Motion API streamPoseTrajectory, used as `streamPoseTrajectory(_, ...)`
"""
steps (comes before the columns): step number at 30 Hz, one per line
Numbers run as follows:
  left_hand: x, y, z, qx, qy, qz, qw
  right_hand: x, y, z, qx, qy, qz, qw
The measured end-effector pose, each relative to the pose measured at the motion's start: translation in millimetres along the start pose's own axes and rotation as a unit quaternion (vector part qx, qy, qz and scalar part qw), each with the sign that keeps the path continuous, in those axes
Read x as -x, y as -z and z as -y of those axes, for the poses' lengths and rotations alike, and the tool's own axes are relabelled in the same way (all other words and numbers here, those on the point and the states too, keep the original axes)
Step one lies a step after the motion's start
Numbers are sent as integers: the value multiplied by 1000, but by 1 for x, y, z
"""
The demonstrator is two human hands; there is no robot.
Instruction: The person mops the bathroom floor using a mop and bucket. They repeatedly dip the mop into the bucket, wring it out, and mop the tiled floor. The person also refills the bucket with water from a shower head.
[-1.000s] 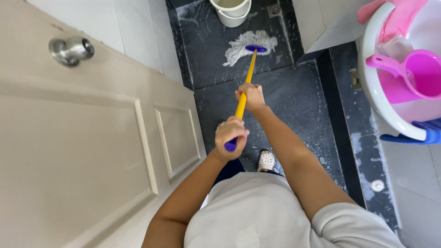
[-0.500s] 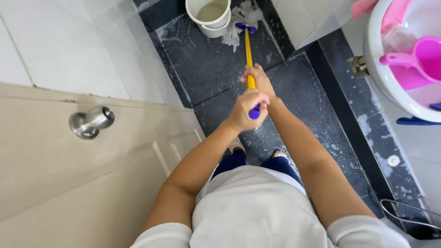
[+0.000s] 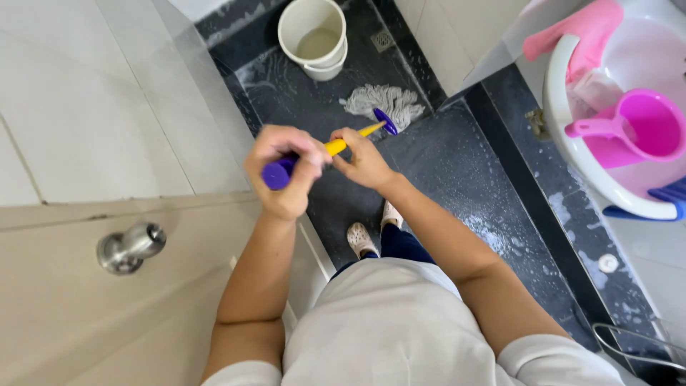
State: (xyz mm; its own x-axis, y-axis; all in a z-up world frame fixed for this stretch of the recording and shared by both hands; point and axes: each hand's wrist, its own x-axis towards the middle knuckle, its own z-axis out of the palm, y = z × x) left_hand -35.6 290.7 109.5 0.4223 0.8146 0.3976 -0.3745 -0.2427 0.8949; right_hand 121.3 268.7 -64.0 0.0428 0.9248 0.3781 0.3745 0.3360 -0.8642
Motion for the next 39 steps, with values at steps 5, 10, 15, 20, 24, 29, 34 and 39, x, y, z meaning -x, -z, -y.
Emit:
streamPoseTrajectory(5, -36, -21, 4, -37, 19, -115, 992, -15, 16, -76, 23, -7, 28, 999)
streamPoseTrajectory(10, -58, -34, 33, 75, -54, -104, 990, -22, 41, -88, 45, -86, 96, 991)
streamPoseTrajectory(15, -115, -48, 33, -50, -98, 233, 966, -15, 62, -118, 153, -46, -39, 986)
streamPoseTrajectory(20, -197, -76, 46, 82, -5, 487, 869, -20, 72, -174, -57, -289, -120, 948)
streamPoseTrajectory(24, -246, -65, 66, 154, -25, 544, 825, -68, 104, -170, -54, -262, -97, 959)
streamPoseTrajectory(29, -276, -47, 115, 94, 20, 322, 942, -131, 114, -180, 150, -214, -17, 965)
streamPoseTrajectory(34, -306, -9, 134, 73, -26, 219, 973, -147, 62, -195, 160, -139, -73, 974)
streamPoseTrajectory(39, -331, -14, 104, 197, -37, 610, 766, -136, 35, -235, -140, -298, -343, 880)
